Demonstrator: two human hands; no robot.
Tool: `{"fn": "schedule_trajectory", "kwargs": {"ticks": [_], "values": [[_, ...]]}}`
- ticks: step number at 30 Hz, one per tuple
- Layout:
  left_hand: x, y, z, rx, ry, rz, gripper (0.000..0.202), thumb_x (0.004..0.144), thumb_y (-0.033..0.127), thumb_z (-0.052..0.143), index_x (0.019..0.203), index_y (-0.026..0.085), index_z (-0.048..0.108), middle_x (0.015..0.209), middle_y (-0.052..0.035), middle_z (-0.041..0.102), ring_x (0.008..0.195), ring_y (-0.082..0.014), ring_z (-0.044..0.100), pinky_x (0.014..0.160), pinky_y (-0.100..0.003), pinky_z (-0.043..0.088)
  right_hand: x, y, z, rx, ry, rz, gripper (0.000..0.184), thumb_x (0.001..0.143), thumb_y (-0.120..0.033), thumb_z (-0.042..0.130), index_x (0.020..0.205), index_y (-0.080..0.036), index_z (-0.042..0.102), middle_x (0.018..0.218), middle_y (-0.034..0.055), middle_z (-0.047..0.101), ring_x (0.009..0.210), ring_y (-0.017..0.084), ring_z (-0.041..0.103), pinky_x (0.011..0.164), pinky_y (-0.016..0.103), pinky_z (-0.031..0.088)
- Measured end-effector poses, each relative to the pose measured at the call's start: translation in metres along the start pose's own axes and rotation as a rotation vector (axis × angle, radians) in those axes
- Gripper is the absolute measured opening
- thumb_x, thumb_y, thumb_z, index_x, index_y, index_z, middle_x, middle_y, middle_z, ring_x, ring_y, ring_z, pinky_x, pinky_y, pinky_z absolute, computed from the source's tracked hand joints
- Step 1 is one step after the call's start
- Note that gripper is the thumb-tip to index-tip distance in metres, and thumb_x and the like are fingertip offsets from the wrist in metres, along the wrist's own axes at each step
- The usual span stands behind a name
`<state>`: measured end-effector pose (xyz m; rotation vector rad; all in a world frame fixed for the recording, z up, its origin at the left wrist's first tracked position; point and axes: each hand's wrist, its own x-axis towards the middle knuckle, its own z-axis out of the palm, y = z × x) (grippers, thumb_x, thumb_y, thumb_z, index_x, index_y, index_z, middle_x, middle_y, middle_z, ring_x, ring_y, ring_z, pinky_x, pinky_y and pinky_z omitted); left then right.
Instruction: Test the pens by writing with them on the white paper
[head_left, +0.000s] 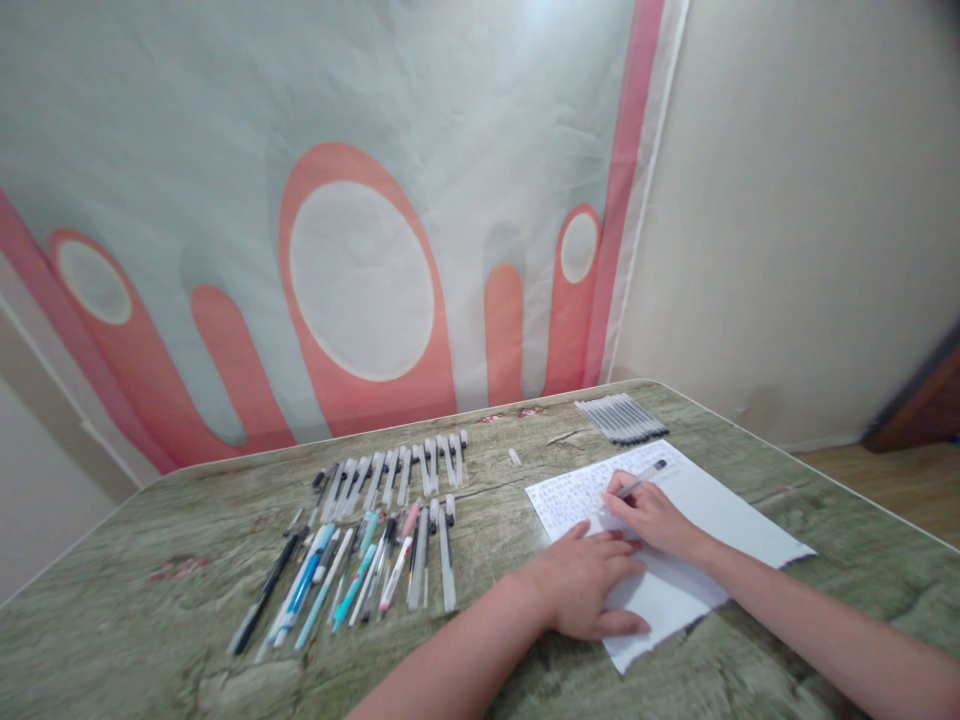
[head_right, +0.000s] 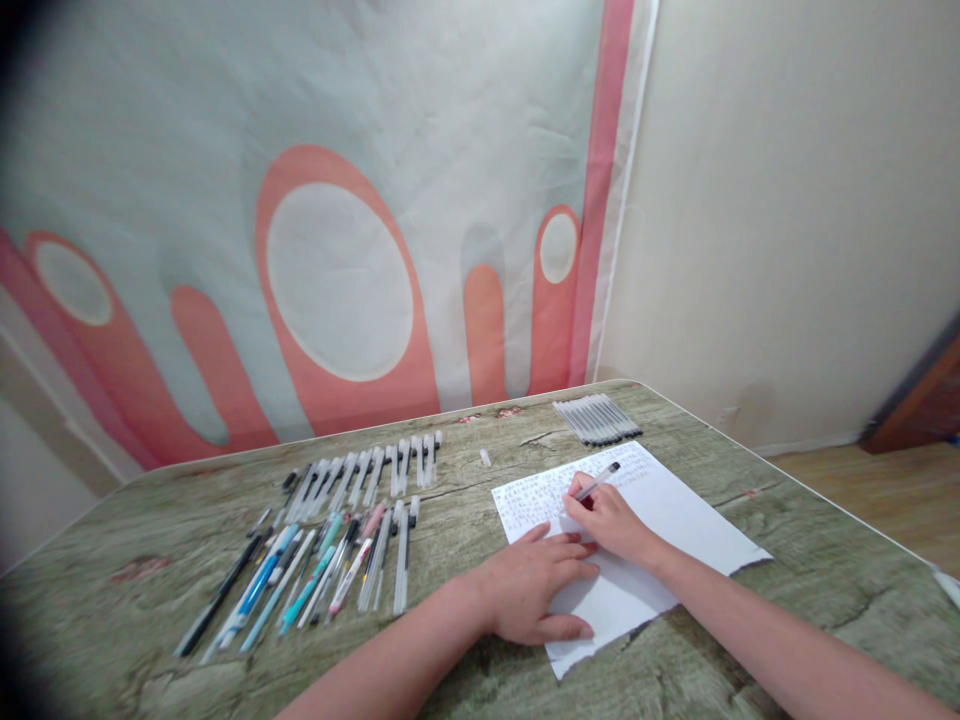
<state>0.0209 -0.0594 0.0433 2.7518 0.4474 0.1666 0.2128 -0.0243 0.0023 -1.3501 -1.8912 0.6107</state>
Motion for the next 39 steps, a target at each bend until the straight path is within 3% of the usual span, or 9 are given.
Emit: {"fn": "schedule_trajectory", "kwargs": {"ticks": [39], "values": [[0.0, 0.0003, -0.0006, -0.001, -0.025, -0.013, 0.057, 0.079, 0.05, 0.041, 0.126, 0.018, 0.034, 0.135, -0.0104, 0.036, 0.124, -0.0234, 0.03, 0.102, -0.047, 0.016, 0.0004, 0.0008, -0.0009, 0.01, -0.009, 0.0, 0.016, 0.079, -0.029, 0.042, 0.068, -0.019, 0.048, 0.06, -0.0032, 0.049, 0.059, 0.013, 0.047, 0.058, 0.026, 0.037]]}}
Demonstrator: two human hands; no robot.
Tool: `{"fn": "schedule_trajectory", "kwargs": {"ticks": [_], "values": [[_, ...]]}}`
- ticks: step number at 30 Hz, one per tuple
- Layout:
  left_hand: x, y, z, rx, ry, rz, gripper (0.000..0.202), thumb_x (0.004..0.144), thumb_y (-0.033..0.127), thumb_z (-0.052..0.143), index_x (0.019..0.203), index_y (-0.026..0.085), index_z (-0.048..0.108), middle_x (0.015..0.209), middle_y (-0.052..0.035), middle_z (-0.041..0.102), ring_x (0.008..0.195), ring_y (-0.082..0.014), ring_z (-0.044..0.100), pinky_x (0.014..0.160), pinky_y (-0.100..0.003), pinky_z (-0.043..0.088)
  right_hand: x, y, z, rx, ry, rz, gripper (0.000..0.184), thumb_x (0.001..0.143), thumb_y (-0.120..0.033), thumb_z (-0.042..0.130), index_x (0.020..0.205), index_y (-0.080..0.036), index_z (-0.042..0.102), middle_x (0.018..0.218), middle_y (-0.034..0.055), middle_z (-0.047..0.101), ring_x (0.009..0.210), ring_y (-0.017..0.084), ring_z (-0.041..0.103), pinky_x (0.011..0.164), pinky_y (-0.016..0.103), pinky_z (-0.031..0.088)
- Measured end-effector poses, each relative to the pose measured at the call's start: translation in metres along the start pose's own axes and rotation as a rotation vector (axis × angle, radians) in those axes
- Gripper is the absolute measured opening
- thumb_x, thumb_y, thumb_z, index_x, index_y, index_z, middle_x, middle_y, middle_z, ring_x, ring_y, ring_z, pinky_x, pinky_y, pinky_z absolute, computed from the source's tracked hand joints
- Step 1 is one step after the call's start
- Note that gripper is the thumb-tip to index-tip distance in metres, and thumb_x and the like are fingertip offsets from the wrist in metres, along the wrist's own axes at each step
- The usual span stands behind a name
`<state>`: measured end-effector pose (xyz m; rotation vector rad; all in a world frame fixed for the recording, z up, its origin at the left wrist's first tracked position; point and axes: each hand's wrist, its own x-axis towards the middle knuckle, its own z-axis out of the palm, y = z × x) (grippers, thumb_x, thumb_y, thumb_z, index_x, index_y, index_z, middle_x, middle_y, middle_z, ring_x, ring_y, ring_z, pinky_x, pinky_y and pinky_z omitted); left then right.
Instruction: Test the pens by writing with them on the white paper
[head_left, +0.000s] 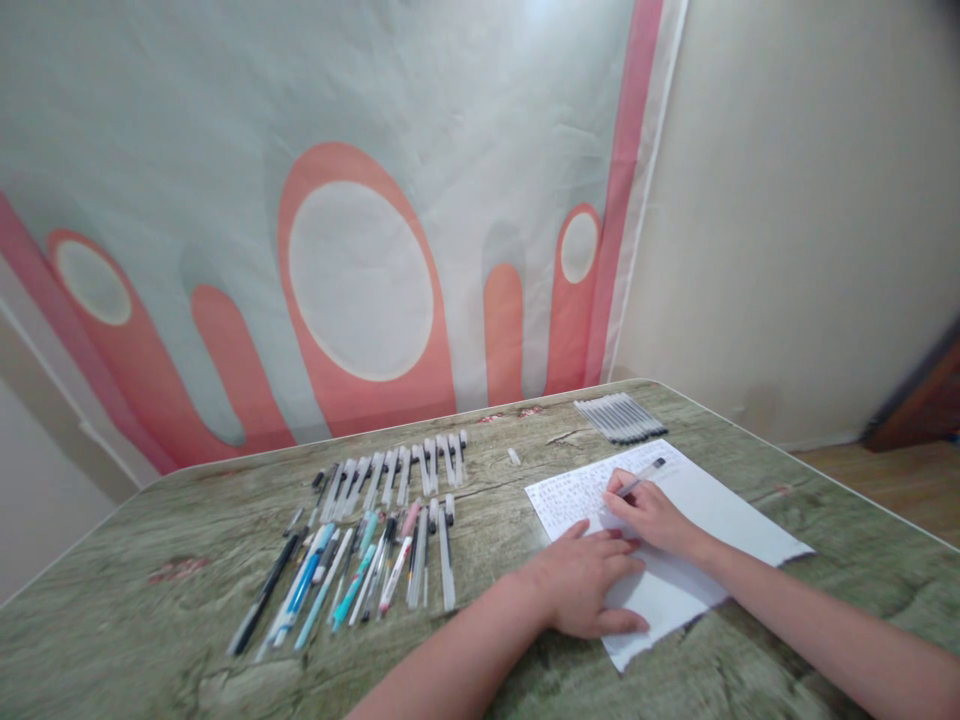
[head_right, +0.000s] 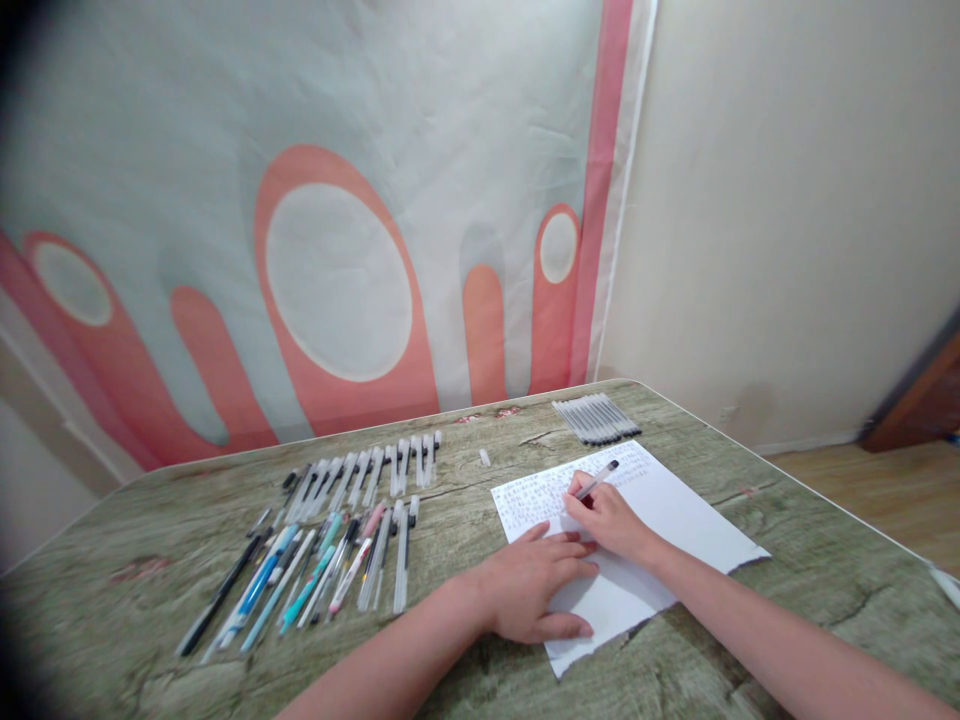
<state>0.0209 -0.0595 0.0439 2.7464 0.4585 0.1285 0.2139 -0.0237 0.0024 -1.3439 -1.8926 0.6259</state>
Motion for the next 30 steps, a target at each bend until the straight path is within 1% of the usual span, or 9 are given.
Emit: {"fn": "schedule_trajectory", "kwargs": {"ticks": [8, 16, 21, 26, 30], "values": [[-0.0004, -0.0012, 0.0015, -0.002, 0.035, 0.011, 0.057, 0.079, 0.052, 0.041, 0.124, 0.017, 0.037, 0.133, -0.01, 0.037, 0.124, -0.0225, 0.031, 0.102, -0.047, 0.017, 0.0007, 0.0033, 0.0009, -0.002, -0.004, -0.001, 0.016, 0.08, -0.029, 0.042, 0.068, -0.02, 0.046, 0.061, -0.0028, 0.049, 0.06, 0.013, 0.048, 0.058, 0.026, 0.037], [0.0001, -0.0012, 0.0019, -0.004, 0.035, 0.014, 0.056, 0.079, 0.052, 0.041, 0.123, 0.018, 0.037, 0.133, -0.0091, 0.038, 0.123, -0.0219, 0.031, 0.102, -0.046, 0.017, 0.0002, 0.0026, 0.0003, 0.004, 0.002, -0.006, 0.016, 0.082, -0.029, 0.041, 0.069, -0.02, 0.046, 0.061, -0.0032, 0.048, 0.058, 0.013, 0.046, 0.058, 0.026, 0.036], [0.0, -0.0018, 0.0034, -0.02, 0.051, 0.022, 0.056, 0.079, 0.051, 0.041, 0.124, 0.017, 0.037, 0.133, -0.0097, 0.038, 0.123, -0.0225, 0.032, 0.102, -0.046, 0.017, 0.0013, 0.0023, 0.0013, 0.005, 0.002, -0.013, 0.016, 0.08, -0.028, 0.041, 0.067, -0.019, 0.046, 0.062, -0.003, 0.048, 0.059, 0.012, 0.046, 0.058, 0.026, 0.036], [0.0001, -0.0023, 0.0035, -0.028, 0.049, 0.018, 0.056, 0.079, 0.05, 0.042, 0.124, 0.017, 0.037, 0.133, -0.0105, 0.038, 0.123, -0.0227, 0.032, 0.102, -0.046, 0.016, 0.0007, 0.0026, 0.0014, 0.013, 0.037, 0.01, 0.015, 0.079, -0.027, 0.041, 0.067, -0.019, 0.045, 0.059, -0.0039, 0.046, 0.056, 0.011, 0.044, 0.056, 0.025, 0.035], [0.0005, -0.0031, 0.0051, -0.043, 0.06, 0.018, 0.057, 0.078, 0.049, 0.045, 0.124, 0.017, 0.038, 0.134, -0.0109, 0.037, 0.124, -0.0233, 0.031, 0.102, -0.046, 0.016, 0.0017, 0.0076, 0.0025, 0.079, 0.077, 0.054, 0.017, 0.078, -0.031, 0.043, 0.065, -0.019, 0.045, 0.056, -0.0047, 0.045, 0.053, 0.011, 0.042, 0.052, 0.024, 0.034]]}}
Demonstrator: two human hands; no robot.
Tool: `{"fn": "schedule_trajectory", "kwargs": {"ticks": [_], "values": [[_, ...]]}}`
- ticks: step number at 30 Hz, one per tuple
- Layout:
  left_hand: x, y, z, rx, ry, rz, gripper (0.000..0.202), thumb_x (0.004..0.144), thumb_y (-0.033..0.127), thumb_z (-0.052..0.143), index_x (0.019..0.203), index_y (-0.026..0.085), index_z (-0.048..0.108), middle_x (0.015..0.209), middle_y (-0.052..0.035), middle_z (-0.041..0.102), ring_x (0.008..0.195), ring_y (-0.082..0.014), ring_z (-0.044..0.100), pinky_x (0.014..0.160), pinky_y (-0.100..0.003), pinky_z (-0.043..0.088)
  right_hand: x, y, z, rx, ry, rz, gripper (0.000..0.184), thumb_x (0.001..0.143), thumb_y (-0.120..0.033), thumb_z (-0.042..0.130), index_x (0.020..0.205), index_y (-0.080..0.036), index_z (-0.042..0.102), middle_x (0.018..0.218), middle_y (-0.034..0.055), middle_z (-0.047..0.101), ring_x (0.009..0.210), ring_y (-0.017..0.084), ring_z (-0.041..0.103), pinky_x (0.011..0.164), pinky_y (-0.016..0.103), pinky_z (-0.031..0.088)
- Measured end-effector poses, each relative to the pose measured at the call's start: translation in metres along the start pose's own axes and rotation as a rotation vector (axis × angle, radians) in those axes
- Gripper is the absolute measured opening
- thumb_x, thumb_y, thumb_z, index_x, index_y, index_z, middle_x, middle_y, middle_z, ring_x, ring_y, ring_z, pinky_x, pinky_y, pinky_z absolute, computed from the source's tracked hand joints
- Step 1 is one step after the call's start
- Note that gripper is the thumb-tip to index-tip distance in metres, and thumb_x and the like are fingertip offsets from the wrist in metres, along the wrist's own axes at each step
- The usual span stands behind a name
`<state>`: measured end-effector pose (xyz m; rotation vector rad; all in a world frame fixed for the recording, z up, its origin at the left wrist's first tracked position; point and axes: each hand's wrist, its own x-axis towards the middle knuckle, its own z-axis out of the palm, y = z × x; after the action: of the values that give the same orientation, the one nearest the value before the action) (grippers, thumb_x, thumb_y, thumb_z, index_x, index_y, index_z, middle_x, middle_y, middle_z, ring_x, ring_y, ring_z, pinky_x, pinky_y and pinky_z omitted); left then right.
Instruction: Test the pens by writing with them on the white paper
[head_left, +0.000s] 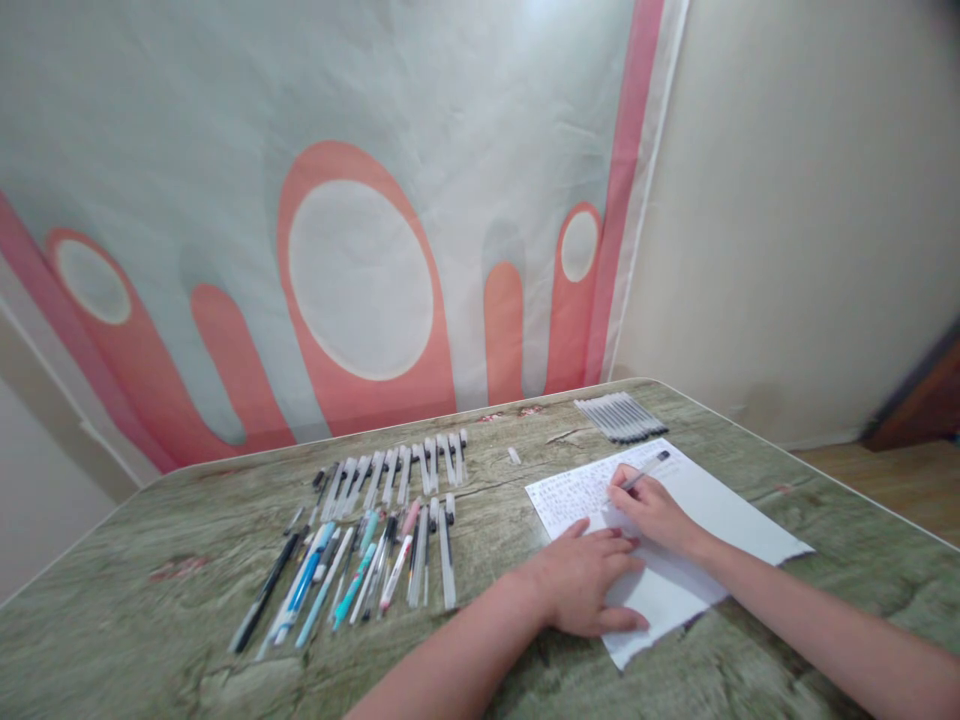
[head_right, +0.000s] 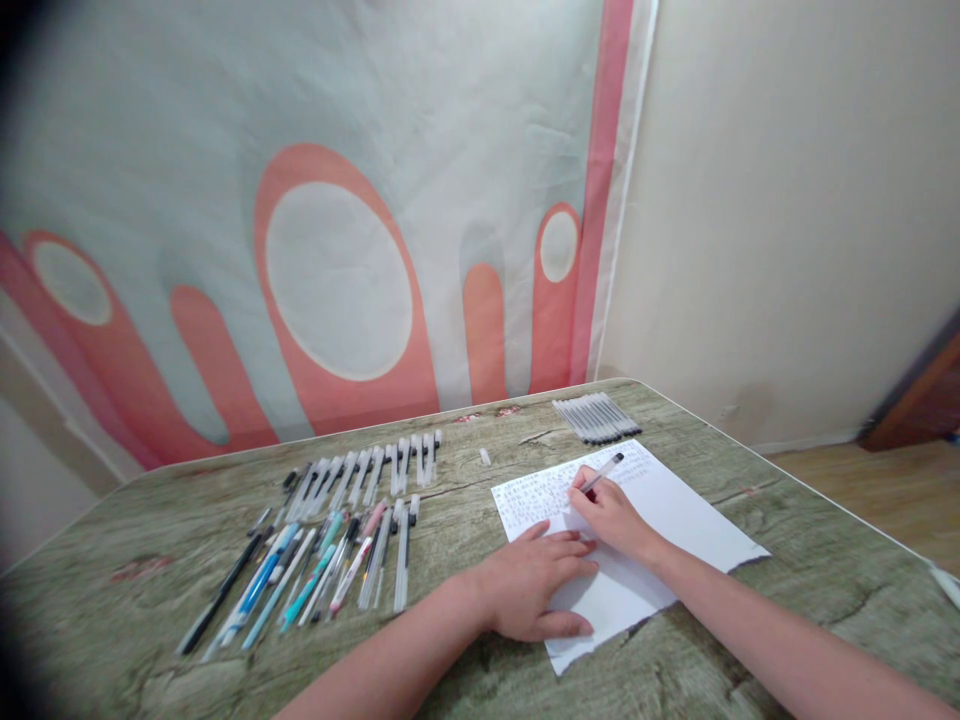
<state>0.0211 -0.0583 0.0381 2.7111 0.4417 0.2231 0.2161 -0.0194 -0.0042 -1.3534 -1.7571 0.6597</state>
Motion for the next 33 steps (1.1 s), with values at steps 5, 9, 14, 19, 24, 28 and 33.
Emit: {"fn": "schedule_trajectory", "kwargs": {"ticks": [5, 9, 14, 19, 24, 28, 33], "values": [[0.001, -0.009, 0.005, -0.118, 0.148, -0.005, 0.038, 0.076, 0.041, 0.051, 0.107, 0.019, 0.053, 0.121, -0.0097, 0.05, 0.114, -0.0223, 0.043, 0.098, -0.039, 0.026, 0.002, 0.001, 0.002, 0.123, 0.01, 0.068, 0.023, 0.078, -0.038, 0.045, 0.068, -0.019, 0.048, 0.056, -0.004, 0.048, 0.052, 0.011, 0.045, 0.052, 0.023, 0.037], [0.002, -0.031, 0.007, -0.29, 0.577, -0.278, 0.021, 0.079, 0.032, 0.047, 0.093, 0.02, 0.057, 0.099, -0.008, 0.059, 0.095, -0.0192, 0.052, 0.087, -0.032, 0.037, 0.0, -0.007, -0.001, 0.118, 0.026, 0.047, 0.028, 0.082, -0.043, 0.04, 0.077, -0.018, 0.052, 0.061, -0.0018, 0.051, 0.055, 0.011, 0.047, 0.054, 0.024, 0.038], [-0.001, -0.072, 0.005, -0.637, 1.229, -0.633, 0.017, 0.08, 0.026, 0.045, 0.093, 0.016, 0.049, 0.093, -0.0074, 0.054, 0.089, -0.0164, 0.052, 0.077, -0.029, 0.04, 0.011, -0.017, -0.003, 0.114, -0.054, -0.023, 0.031, 0.084, -0.043, 0.038, 0.094, -0.018, 0.053, 0.07, 0.0016, 0.058, 0.061, 0.013, 0.053, 0.056, 0.025, 0.042], [-0.008, -0.092, 0.008, -0.762, 1.585, -0.876, 0.021, 0.078, 0.017, 0.042, 0.098, 0.017, 0.041, 0.1, -0.007, 0.047, 0.093, -0.0146, 0.048, 0.086, -0.029, 0.036, 0.061, -0.036, 0.023, -0.017, -0.168, -0.257, 0.022, 0.079, -0.033, 0.048, 0.095, -0.019, 0.053, 0.071, 0.0008, 0.06, 0.062, 0.013, 0.055, 0.059, 0.024, 0.042], [-0.008, -0.092, 0.015, -0.725, 1.608, -0.916, 0.027, 0.077, 0.015, 0.041, 0.103, 0.019, 0.039, 0.109, -0.007, 0.041, 0.097, -0.0149, 0.045, 0.089, -0.03, 0.034, 0.125, -0.05, 0.078, -0.159, -0.156, -0.323, 0.02, 0.072, -0.02, 0.054, 0.092, -0.018, 0.052, 0.078, 0.0017, 0.063, 0.068, 0.013, 0.057, 0.064, 0.023, 0.041], [-0.008, -0.094, 0.017, -0.727, 1.598, -0.909, 0.028, 0.077, 0.016, 0.042, 0.104, 0.019, 0.039, 0.109, -0.0072, 0.04, 0.098, -0.015, 0.045, 0.089, -0.03, 0.035, 0.157, -0.048, 0.119, -0.217, -0.149, -0.258, 0.021, 0.066, -0.016, 0.057, 0.086, -0.018, 0.053, 0.068, -0.0007, 0.063, 0.063, 0.013, 0.057, 0.061, 0.022, 0.038], [-0.009, -0.092, 0.016, -0.719, 1.583, -0.924, 0.028, 0.075, 0.014, 0.043, 0.103, 0.018, 0.04, 0.107, -0.0072, 0.041, 0.097, -0.0148, 0.046, 0.089, -0.03, 0.035, 0.167, -0.044, 0.144, -0.324, -0.167, -0.144, 0.025, 0.064, -0.013, 0.058, 0.087, -0.019, 0.054, 0.069, -0.0014, 0.064, 0.065, 0.012, 0.056, 0.06, 0.021, 0.034]]}}
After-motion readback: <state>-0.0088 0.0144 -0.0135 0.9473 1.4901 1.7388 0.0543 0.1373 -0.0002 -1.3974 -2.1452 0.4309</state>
